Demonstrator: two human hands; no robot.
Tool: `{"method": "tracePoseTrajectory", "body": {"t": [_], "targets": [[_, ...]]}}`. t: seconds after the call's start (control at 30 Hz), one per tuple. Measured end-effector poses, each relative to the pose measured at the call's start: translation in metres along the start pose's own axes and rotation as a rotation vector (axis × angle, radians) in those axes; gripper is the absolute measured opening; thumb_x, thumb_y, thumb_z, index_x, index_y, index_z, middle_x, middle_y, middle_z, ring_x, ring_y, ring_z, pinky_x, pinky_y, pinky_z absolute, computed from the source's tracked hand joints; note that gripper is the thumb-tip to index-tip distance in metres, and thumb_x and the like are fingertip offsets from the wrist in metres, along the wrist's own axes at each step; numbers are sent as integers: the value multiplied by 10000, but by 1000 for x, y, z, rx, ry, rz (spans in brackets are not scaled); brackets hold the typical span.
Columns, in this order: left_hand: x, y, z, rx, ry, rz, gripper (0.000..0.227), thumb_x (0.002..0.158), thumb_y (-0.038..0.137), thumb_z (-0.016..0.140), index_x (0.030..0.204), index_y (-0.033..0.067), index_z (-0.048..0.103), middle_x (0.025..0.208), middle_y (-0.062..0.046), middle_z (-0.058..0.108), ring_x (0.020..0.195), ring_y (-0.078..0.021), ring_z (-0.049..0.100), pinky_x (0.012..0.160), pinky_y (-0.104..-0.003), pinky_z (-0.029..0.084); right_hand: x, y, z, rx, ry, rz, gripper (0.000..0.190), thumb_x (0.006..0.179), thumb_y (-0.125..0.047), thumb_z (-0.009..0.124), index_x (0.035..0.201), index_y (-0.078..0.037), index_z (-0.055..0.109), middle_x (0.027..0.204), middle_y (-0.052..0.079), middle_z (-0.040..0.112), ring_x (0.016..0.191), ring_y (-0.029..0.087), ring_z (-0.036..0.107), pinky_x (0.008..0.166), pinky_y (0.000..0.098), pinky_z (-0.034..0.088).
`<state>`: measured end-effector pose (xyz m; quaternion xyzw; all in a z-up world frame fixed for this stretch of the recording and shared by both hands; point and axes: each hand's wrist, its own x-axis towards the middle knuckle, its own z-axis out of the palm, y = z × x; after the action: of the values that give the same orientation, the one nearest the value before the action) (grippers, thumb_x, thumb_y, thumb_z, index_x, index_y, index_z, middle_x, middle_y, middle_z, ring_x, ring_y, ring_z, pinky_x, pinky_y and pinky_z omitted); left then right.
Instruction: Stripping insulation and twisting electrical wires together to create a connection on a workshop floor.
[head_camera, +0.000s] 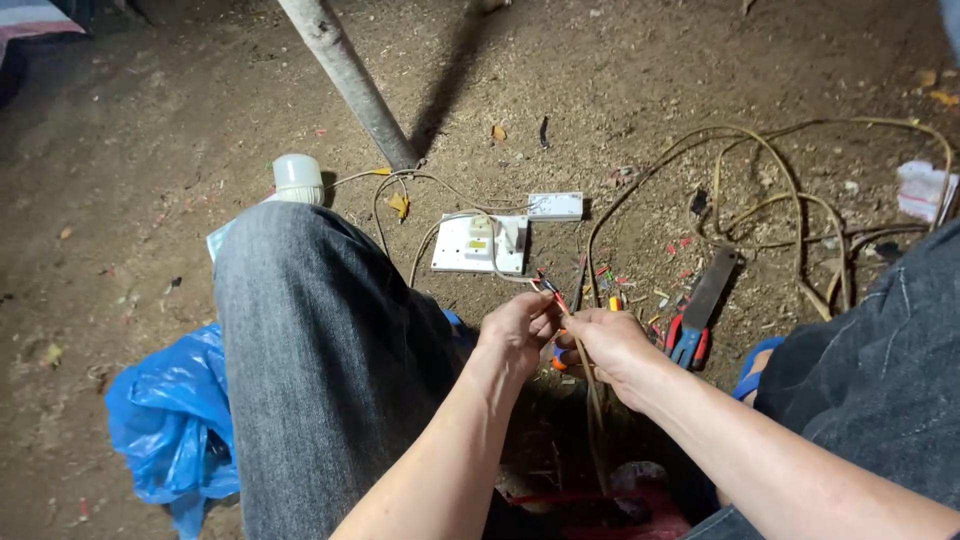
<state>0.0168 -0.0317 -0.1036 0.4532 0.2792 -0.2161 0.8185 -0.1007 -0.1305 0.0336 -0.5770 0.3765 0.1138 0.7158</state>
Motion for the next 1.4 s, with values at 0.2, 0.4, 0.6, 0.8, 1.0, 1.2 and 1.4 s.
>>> {"method": "tracePoseTrajectory", "body": {"t": [0.2,0.4,0.6,0.8,1.0,1.2,1.4], "targets": [[-26,15,6,83,-27,-35,284,850,119,842,1034,0,661,858,-88,705,731,-195,752,709,-311,662,8,10,-4,-62,21,-33,285,989,-273,662,1144,-40,719,935,114,713,780,235,720,649,380,625],[-49,21,15,109,-28,-7,301,830,127,891,1004,-20,694,889,-93,704,811,-206,719,826,-304,612,4,6,-6,2,18,-30,279,985,-255,650,1131,-22,702,897,123,719,699,222,720,623,381,636],[-58,30,11,44,-109,-80,307,825,101,892,1031,12,683,954,-93,701,872,-230,731,861,-335,628,-5,-1,0,55,45,-32,277,988,-208,641,1145,11,706,826,113,692,585,162,640,531,333,602],[-33,25,-1,22,-150,-83,289,801,-54,850,1027,-8,678,1002,-152,714,904,-278,762,904,-387,637,-4,-3,-2,15,74,-23,278,986,-220,625,1152,-24,733,880,85,757,652,159,708,572,308,623],[-32,23,-2,41,-98,-114,287,806,-73,796,1058,-15,671,1002,-127,696,901,-258,753,888,-377,638,-8,-1,-3,6,85,-28,305,974,-195,627,1182,-4,743,907,107,755,676,170,699,586,323,628],[-35,19,-1,50,-97,-123,291,796,-77,784,1042,13,657,999,-116,704,891,-251,763,868,-371,641,30,12,-21,-355,260,-147,316,934,-378,699,1186,-215,797,1043,30,798,964,240,756,822,371,595],[-39,21,12,79,-152,-143,257,790,-45,830,1008,8,704,987,-112,682,925,-241,756,930,-378,622,6,-8,-14,-336,273,-194,331,876,-507,744,1043,-240,846,912,-13,802,884,191,736,795,330,567]]}}
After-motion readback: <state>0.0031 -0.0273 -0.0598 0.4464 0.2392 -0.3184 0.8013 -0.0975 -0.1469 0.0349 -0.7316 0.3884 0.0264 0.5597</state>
